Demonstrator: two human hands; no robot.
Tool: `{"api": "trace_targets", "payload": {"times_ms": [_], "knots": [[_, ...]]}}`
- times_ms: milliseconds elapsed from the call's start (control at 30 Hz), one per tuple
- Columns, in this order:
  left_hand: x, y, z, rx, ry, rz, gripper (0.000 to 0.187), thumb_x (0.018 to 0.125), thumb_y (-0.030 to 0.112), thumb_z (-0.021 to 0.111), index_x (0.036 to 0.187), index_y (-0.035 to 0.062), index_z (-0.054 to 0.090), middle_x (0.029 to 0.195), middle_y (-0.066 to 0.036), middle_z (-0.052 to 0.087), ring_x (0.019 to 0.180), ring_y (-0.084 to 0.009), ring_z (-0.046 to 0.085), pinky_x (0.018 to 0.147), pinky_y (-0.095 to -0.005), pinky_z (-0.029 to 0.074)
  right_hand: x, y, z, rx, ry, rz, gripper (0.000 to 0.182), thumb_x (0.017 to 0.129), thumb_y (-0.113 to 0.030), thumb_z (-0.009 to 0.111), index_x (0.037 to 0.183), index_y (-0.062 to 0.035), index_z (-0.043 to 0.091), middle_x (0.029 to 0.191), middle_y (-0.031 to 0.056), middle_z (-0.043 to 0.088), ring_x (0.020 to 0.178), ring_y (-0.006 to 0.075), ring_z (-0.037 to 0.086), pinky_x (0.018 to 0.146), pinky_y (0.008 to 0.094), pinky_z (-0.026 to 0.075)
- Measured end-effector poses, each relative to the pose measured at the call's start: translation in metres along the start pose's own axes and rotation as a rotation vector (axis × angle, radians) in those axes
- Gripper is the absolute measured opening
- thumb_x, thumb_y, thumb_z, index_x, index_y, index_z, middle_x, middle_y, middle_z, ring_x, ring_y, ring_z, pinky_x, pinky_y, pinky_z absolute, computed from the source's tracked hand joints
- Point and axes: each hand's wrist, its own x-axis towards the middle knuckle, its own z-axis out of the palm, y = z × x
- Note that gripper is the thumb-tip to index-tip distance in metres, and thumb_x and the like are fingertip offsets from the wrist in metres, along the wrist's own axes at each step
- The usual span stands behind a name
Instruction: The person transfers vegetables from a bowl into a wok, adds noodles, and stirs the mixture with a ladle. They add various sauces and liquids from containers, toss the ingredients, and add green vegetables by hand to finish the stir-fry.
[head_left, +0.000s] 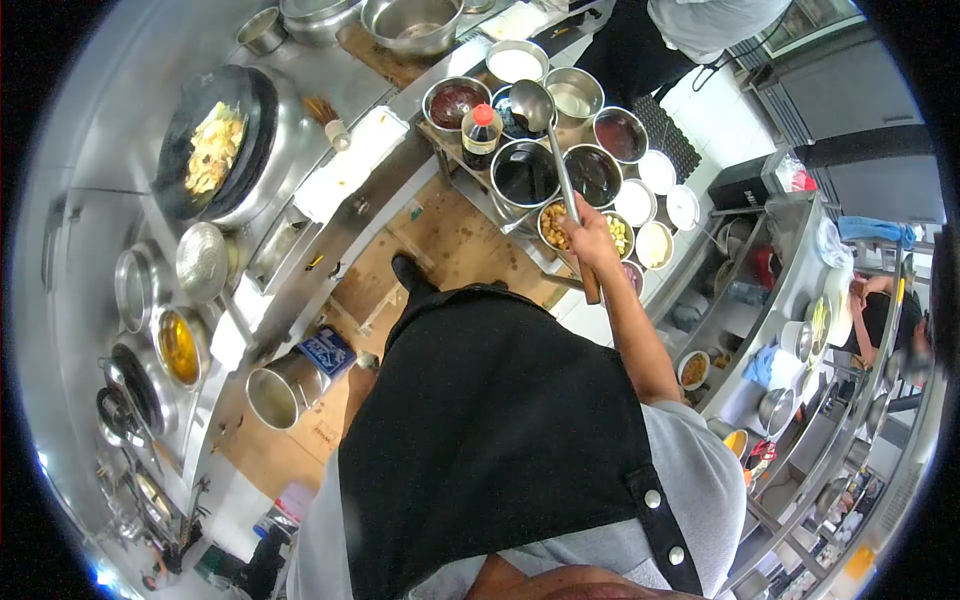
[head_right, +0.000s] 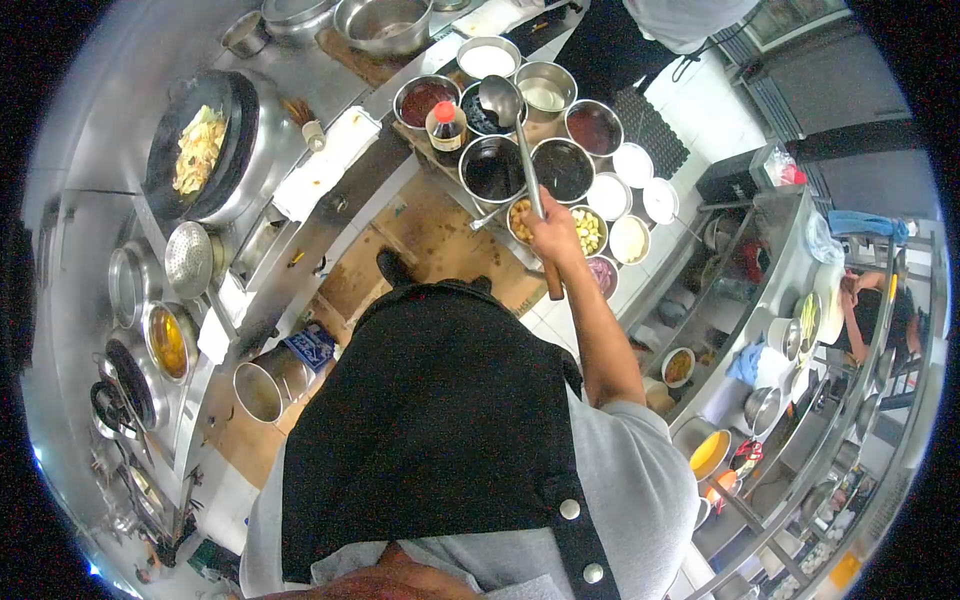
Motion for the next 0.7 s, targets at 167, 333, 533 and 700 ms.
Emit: {"api": "trace_targets", "payload": {"times_ms": [167, 333, 533, 700], "knots": [[0.011, -0.007, -0.004, 0.042, -0.006, -0.047, 0.034, 0.078, 0.023, 0.079, 0.098, -0.0035, 0.071, 0.096, -0.024, 0.074, 0.089, -0.0366, 0.074, 0.075, -0.0471, 0.054, -0.014, -0.031, -0.004, 0.172, -0.021, 0.163, 0.065, 0.093, -0.013, 0.067, 0.154, -0.0056, 0.048, 0.090, 0.0079, 0.070, 0.063, 0.0126, 0.058, 0.059, 0.0286, 0.049], [0.035, -0.006, -0.009, 0.109, -0.027, -0.100, 0.033, 0.078, 0.023, 0.079, 0.098, -0.0030, 0.072, 0.096, -0.024, 0.074, 0.090, -0.0368, 0.074, 0.076, -0.0474, 0.054, -0.016, -0.045, -0.009, 0.447, -0.041, 0.174, 0.062, 0.096, -0.011, 0.064, 0.155, -0.0108, 0.047, 0.068, -0.0010, 0.056, 0.048, 0.0092, 0.048, 0.047, 0.0256, 0.041], [0.075, -0.026, -0.004, 0.190, -0.092, 0.117, 0.033, 0.078, 0.026, 0.081, 0.098, 0.0011, 0.076, 0.096, -0.021, 0.076, 0.090, -0.0330, 0.075, 0.076, -0.0452, 0.056, -0.022, -0.128, 0.003, 0.475, -0.081, 0.148, 0.063, 0.097, -0.006, 0.061, 0.157, -0.0095, 0.044, 0.070, -0.0002, 0.054, 0.049, 0.0102, 0.049, 0.047, 0.0257, 0.040], [0.078, 0.017, -0.069, -0.276, -0.111, -0.035, 0.026, 0.078, 0.018, 0.083, 0.097, 0.0021, 0.075, 0.096, -0.018, 0.077, 0.088, -0.0309, 0.075, 0.074, -0.0415, 0.056, -0.009, -0.228, 0.073, 0.385, -0.216, 0.047, 0.061, 0.098, -0.007, 0.060, 0.157, -0.0098, 0.044, 0.069, 0.0008, 0.052, 0.048, 0.0111, 0.049, 0.045, 0.0253, 0.039]]}}
